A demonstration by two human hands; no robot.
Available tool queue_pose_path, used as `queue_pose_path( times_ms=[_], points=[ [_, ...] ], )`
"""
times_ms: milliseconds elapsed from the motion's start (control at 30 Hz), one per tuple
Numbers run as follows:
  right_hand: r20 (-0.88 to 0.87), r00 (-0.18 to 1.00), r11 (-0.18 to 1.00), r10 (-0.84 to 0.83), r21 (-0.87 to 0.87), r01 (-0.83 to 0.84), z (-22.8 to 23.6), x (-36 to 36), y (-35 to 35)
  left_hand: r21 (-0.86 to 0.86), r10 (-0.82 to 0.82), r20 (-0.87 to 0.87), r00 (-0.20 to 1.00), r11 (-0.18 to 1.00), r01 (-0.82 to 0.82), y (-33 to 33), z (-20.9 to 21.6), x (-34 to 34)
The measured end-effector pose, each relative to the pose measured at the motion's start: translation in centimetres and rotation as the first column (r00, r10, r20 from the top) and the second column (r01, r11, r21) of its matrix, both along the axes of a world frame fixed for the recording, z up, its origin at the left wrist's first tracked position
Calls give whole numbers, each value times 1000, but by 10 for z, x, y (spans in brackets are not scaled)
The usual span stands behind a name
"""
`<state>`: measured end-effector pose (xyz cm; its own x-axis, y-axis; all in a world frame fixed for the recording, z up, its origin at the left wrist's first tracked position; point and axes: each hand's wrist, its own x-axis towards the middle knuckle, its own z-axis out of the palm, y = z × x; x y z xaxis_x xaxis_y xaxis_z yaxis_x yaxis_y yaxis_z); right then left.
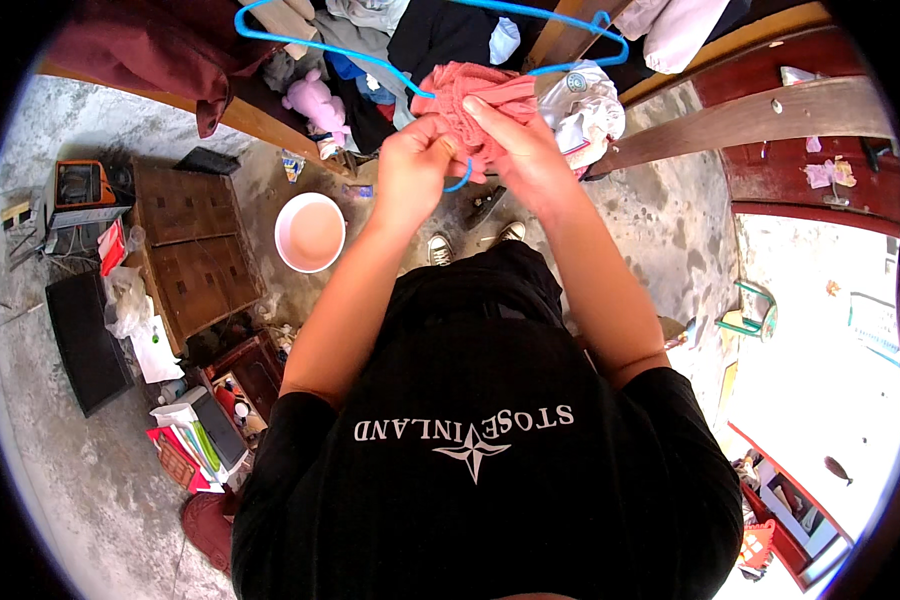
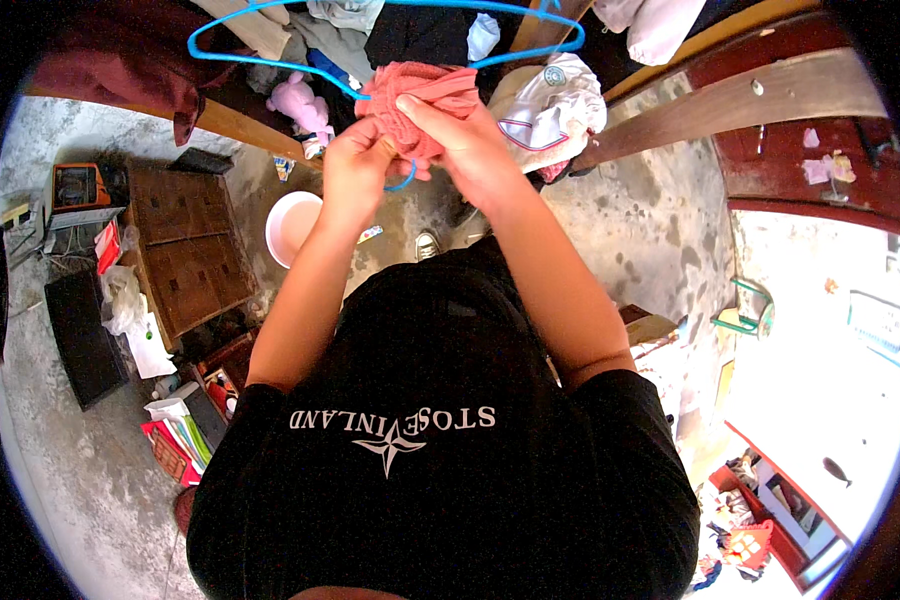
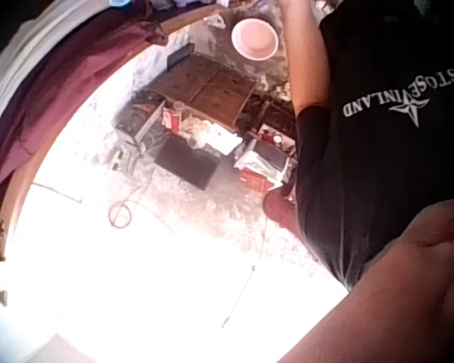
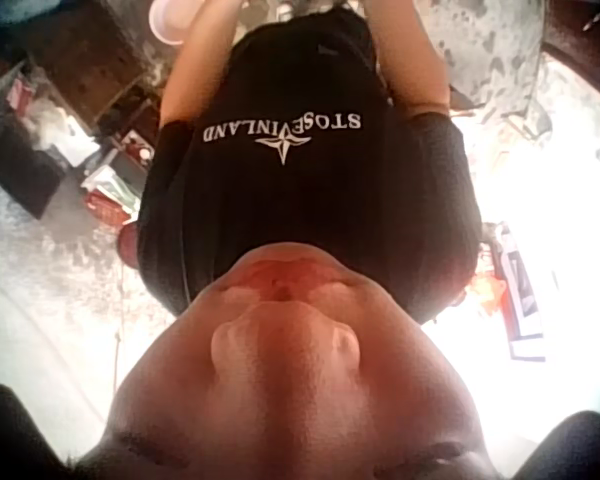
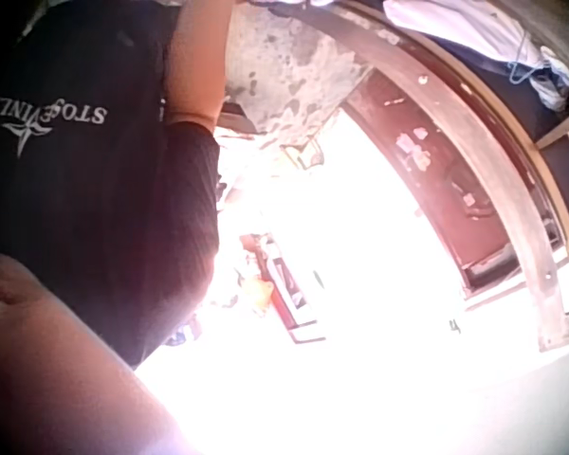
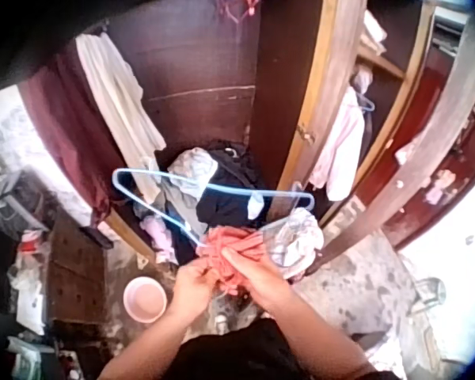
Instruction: The person takes a pink cloth and wraps it around the bottom bar of a blue plastic hanger before tying it in place.
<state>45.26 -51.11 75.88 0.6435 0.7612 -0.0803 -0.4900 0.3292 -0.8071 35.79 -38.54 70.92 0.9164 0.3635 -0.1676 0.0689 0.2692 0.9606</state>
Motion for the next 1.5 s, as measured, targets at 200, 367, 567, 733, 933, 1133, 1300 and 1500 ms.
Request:
queue_pose_path(
  times_ms=[200,367,567,733,933,1133,1300,1500],
  points=[
    [99,984,981,-149,-107,159,-7,4,3,-126,-5,26,1000,992,8,-2,10,-7],
    [-76,927,929,-367,16,369,-6,52,-24,-131,27,-13,1000,991,-28,4,0,-29],
    [82,977,980,-198,-20,200,-4,35,-18,-107,27,-35,999,994,-30,12,1,-22],
    [72,997,994,13,-112,-5,-8,2,9,-46,34,-26,999,998,-35,5,6,-3],
    [17,989,985,-150,-83,151,-13,20,1,-164,22,10,1000,986,-20,2,3,-12],
    [-35,960,952,-278,-144,270,-8,32,-17,-128,-6,3,1000,992,6,3,3,-16],
    [-25,999,992,-38,-122,35,-4,-4,8,-30,-22,-15,1000,999,22,11,1,-1],
    [3,986,981,-166,-100,166,-17,13,7,-131,-4,21,1000,991,7,5,4,-11]
  ],
)
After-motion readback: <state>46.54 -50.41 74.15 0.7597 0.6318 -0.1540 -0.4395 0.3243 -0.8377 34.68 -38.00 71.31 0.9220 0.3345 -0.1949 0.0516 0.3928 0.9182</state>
